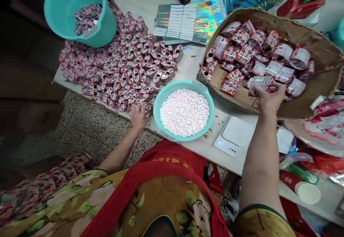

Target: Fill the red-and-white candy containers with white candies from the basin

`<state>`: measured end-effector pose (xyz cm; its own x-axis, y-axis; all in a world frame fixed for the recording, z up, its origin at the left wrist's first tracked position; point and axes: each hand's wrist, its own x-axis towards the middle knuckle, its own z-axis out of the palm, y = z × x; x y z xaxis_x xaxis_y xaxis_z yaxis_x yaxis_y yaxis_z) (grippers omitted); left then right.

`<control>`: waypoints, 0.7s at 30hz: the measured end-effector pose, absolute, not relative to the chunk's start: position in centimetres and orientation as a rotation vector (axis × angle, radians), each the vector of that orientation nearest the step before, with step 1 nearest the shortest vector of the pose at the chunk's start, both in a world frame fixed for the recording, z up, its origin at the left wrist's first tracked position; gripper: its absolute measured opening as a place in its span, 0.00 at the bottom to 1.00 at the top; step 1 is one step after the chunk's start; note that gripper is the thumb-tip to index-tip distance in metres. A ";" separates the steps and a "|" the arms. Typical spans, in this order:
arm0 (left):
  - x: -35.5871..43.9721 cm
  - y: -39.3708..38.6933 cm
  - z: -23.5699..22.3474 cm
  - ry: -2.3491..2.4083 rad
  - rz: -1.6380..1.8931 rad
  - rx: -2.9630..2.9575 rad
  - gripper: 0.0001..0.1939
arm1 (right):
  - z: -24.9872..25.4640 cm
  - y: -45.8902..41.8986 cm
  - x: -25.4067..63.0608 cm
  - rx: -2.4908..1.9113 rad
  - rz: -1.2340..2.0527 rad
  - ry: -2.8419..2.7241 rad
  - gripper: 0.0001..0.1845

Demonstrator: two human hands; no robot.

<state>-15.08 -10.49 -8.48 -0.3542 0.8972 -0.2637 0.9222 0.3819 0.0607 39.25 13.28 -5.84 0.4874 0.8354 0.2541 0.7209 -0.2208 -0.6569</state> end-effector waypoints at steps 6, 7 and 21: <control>-10.6 -7.3 -6.9 2.134 0.526 1.794 0.24 | -1.0 1.0 30.9 -1.564 0.625 -0.992 0.33; -8.7 -6.0 -7.3 2.023 0.531 1.811 0.25 | -1.0 -0.7 29.0 -1.574 0.708 -0.915 0.34; 3.3 -0.6 -11.0 1.678 0.607 1.062 0.20 | -3.5 -5.9 22.9 -1.674 1.112 -0.757 0.35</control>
